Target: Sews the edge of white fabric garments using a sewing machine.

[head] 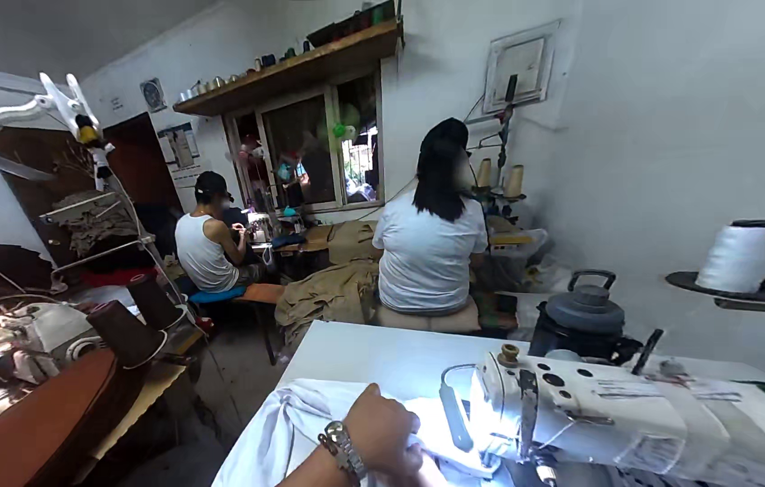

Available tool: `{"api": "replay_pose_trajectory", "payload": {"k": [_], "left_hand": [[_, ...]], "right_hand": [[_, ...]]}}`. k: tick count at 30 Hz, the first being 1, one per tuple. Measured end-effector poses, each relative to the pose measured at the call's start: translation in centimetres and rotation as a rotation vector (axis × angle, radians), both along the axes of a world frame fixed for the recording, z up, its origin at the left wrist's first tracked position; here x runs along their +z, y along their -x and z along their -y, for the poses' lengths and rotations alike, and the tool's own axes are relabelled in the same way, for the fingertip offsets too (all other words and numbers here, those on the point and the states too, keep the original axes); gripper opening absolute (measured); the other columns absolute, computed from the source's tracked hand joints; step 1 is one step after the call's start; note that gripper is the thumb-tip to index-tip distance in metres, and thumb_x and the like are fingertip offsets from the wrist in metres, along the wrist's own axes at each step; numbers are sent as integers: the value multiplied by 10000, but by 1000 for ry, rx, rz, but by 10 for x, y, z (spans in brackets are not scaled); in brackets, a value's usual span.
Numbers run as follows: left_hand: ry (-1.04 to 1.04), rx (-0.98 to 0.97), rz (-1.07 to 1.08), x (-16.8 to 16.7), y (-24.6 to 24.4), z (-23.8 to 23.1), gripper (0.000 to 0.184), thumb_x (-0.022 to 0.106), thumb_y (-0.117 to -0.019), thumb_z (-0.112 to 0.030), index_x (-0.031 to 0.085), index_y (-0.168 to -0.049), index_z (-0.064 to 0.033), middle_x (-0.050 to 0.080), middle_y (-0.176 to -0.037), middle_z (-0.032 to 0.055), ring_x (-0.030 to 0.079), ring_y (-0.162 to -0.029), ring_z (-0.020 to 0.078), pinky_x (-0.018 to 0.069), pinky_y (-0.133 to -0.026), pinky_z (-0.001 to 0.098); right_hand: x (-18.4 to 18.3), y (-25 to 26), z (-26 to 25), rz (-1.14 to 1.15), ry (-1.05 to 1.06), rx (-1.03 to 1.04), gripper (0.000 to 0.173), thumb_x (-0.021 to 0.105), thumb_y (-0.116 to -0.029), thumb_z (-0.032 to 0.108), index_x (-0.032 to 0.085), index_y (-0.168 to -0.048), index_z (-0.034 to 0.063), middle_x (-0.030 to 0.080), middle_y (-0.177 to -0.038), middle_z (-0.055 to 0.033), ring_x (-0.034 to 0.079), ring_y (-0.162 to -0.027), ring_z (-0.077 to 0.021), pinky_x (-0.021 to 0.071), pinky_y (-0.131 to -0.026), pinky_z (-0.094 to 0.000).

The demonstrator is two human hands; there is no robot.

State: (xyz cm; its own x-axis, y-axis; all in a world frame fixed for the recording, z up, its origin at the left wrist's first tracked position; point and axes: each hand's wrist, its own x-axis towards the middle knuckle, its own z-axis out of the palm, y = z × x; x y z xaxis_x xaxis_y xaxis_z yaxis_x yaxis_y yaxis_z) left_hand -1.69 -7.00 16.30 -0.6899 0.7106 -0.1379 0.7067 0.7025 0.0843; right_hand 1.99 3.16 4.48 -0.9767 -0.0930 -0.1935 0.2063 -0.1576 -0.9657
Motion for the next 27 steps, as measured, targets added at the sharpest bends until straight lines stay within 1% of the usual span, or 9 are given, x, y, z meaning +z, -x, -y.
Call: {"api": "replay_pose_trajectory", "payload": {"k": [2, 4, 8, 10, 12, 15, 20, 23, 27], "left_hand": [[15, -15, -21, -2, -9, -8, 330, 632, -966, -308, 703, -1057, 1, 723, -1006, 195, 678, -1002, 371, 390, -1032, 605], [3, -29, -21, -8, -18, -11, 336, 642, -967, -315, 702, -1071, -2, 724, -1006, 191, 681, -994, 363, 381, -1042, 597], [-124, -89, -80, -35, -41, -6, 232, 637, -970, -242, 719, -963, -25, 732, -886, 150, 699, -863, 328, 422, -993, 567], [-189, -137, -125, -51, -56, -8, 155, 632, -942, -150, 731, -920, -33, 727, -831, 137, 697, -802, 318, 449, -937, 550], [-255, -178, -172, -70, -71, -15, 145, 610, -950, -111, 731, -920, -39, 711, -776, 133, 695, -744, 313, 477, -913, 540], [-360, -268, -329, -98, -90, -31, 36, 695, -863, -100, 728, -865, -87, 682, -691, 68, 692, -651, 241, 557, -850, 499], [-405, -229, -189, -107, -112, -47, 62, 722, -854, -139, 730, -835, -81, 697, -719, 66, 714, -703, 234, 549, -931, 534], [-576, -221, -59, -103, -105, -44, 200, 671, -876, -274, 722, -840, -85, 679, -722, 32, 685, -712, 189, 547, -750, 472], [-611, -116, 138, -95, -73, -53, 388, 477, -1032, -313, 668, -1327, -149, 726, -1163, 34, 669, -1096, 215, 479, -958, 563]], "right_hand": [[-24, 17, 0, -220, -447, -119, 359, 545, -1011, 87, 582, -1239, -188, 652, -1187, -315, 648, -1119, -310, 511, -984, -391], [-3, 12, -13, -4, -602, 43, 430, 599, -1013, 129, 540, -1324, -161, 601, -1310, -308, 591, -1236, -325, 439, -1083, -437], [-3, -37, -58, -102, -353, 207, 135, 584, -972, 49, 668, -1017, -47, 708, -880, -79, 688, -793, -136, 590, -785, -342], [-4, -66, -89, -366, -515, 80, 169, 611, -959, 74, 733, -995, -38, 744, -875, -105, 731, -763, -182, 625, -742, -389], [-14, -75, -111, -672, -940, -199, 211, 688, -897, 146, 751, -1030, -5, 745, -987, -128, 732, -890, -237, 610, -799, -424], [-34, -64, -135, -1024, -1289, -178, 223, 618, -920, 126, 764, -1059, 33, 721, -1159, -150, 683, -1145, -304, 560, -984, -442], [-46, -53, -144, -1215, -1385, 158, 207, 606, -911, 19, 758, -1050, 38, 747, -1056, -125, 712, -1069, -282, 522, -1043, -438], [-46, -69, -143, -1129, -1314, 103, 249, 572, -927, 26, 750, -1099, -4, 738, -1124, -163, 703, -1109, -314, 533, -1031, -446], [-55, -98, -142, -1111, -1246, -1, 196, 579, -907, 43, 738, -1003, -19, 732, -1041, -176, 710, -1062, -308, 556, -990, -419]]}}
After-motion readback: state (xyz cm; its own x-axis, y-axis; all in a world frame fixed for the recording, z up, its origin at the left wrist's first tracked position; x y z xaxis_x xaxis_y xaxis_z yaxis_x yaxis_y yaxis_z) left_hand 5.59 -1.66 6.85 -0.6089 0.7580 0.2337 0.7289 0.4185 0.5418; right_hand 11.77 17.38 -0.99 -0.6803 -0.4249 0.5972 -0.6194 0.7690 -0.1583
